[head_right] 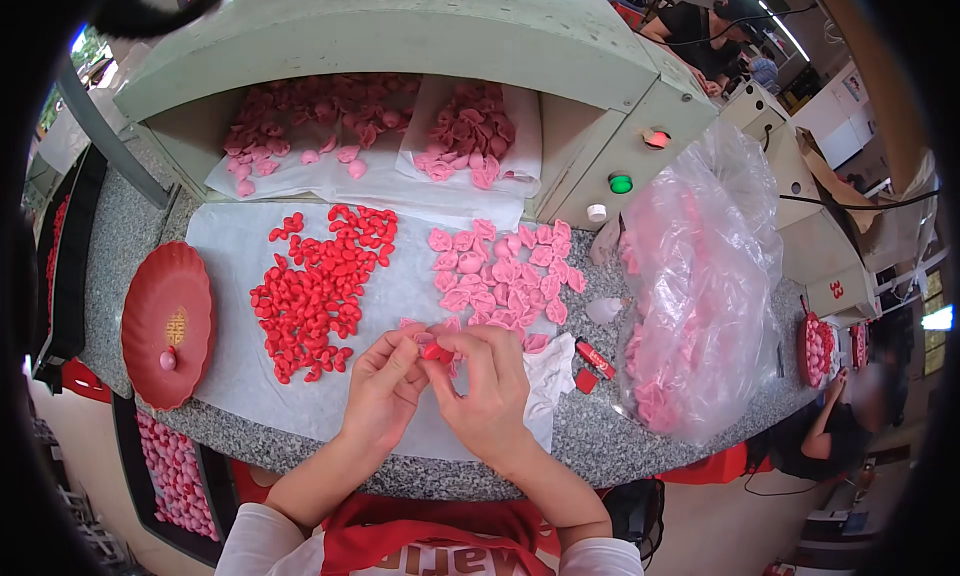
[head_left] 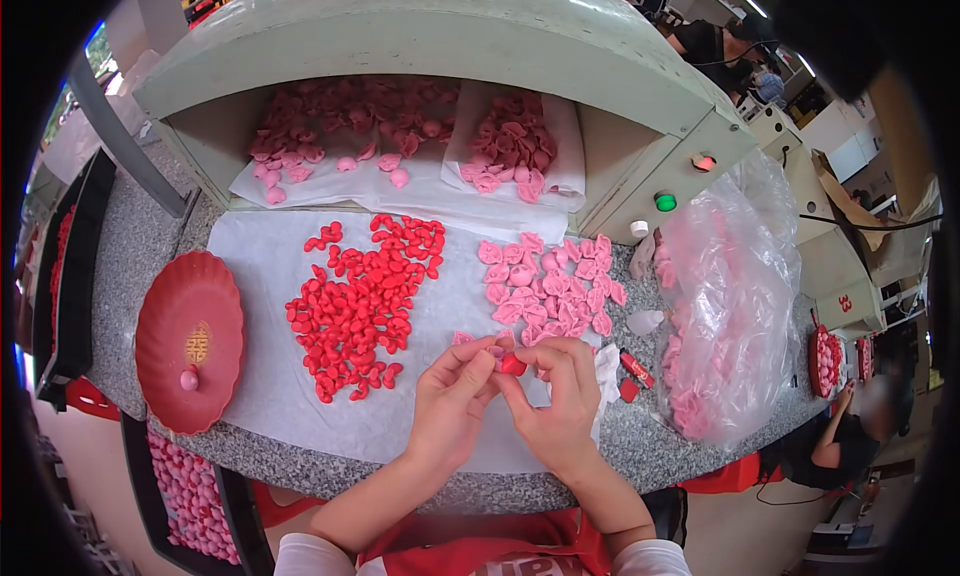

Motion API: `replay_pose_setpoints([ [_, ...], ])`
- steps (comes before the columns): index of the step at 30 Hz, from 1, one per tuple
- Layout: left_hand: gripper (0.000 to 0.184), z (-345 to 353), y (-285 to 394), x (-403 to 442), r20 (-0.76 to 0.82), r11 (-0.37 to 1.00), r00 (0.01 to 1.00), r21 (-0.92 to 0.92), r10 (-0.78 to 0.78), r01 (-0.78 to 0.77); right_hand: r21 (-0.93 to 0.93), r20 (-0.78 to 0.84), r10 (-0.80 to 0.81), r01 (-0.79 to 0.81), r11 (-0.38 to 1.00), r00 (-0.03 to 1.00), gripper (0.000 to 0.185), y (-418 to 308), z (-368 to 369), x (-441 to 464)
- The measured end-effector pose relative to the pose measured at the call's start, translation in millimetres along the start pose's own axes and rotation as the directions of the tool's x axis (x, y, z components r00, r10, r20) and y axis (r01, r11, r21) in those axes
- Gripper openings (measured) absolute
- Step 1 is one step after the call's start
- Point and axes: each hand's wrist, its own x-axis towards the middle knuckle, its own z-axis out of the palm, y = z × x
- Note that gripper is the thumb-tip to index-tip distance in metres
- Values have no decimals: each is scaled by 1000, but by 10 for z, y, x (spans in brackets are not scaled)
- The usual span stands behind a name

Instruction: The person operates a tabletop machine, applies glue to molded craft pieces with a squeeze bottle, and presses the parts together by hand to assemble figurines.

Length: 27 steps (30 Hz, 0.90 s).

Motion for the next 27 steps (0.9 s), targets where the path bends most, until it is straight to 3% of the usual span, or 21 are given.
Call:
replay_pose_setpoints([
  [18, 19, 19, -55, -10, -29, 993, 999, 117, 20, -16, 32, 86, 33, -36, 999, 996, 28, 61, -23, 4],
  [27, 22, 44, -27, -20, 52, 993, 997, 100, 63, -68, -65, -41, -196, 193, 979, 980, 30, 50, -27, 50],
])
